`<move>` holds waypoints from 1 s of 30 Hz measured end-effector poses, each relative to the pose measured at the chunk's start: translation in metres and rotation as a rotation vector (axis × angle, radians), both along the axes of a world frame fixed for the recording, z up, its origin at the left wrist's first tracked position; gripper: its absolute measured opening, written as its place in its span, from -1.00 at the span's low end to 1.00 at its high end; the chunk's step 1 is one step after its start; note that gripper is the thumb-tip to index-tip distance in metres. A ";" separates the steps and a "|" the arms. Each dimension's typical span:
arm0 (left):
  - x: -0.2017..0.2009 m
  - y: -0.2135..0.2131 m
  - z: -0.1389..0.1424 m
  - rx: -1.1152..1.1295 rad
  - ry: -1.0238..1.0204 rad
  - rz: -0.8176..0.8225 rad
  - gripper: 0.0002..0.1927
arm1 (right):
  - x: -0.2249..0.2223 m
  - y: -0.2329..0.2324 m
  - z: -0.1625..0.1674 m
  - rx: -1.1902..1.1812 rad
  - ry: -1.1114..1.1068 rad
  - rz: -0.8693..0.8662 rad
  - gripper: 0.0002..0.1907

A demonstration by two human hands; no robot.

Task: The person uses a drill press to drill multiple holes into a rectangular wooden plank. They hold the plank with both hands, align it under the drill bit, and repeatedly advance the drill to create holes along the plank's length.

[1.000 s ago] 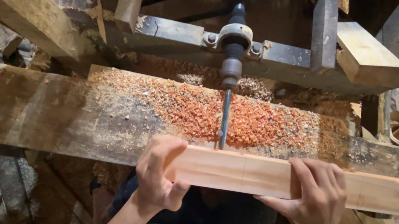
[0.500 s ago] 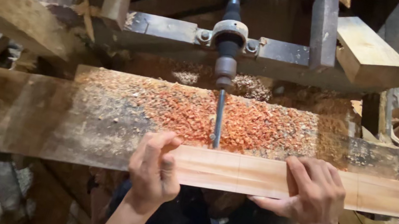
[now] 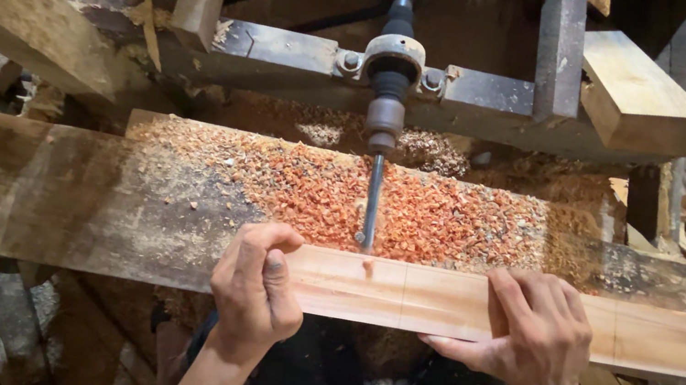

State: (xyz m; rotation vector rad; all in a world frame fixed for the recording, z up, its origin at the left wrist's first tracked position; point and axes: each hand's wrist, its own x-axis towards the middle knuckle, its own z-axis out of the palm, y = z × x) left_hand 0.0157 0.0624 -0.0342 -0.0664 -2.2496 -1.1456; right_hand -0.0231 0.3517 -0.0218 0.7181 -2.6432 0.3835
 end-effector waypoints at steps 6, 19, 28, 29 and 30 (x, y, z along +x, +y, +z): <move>-0.006 0.000 0.000 -0.006 -0.035 0.017 -0.85 | 0.001 0.001 -0.004 -0.004 -0.015 -0.014 -0.09; -0.017 0.000 -0.003 -0.041 -0.079 0.056 -0.85 | -0.005 0.006 -0.014 0.013 -0.002 -0.020 -0.07; -0.016 0.002 0.014 -0.060 -0.060 0.035 -0.88 | -0.017 0.002 -0.006 -0.010 0.065 0.020 -0.07; -0.016 0.002 0.015 -0.037 -0.093 0.025 -0.87 | -0.013 0.001 -0.004 -0.013 0.061 -0.001 -0.09; -0.018 0.001 0.016 -0.018 -0.121 0.013 -0.85 | -0.009 0.000 -0.002 0.007 0.047 -0.010 -0.08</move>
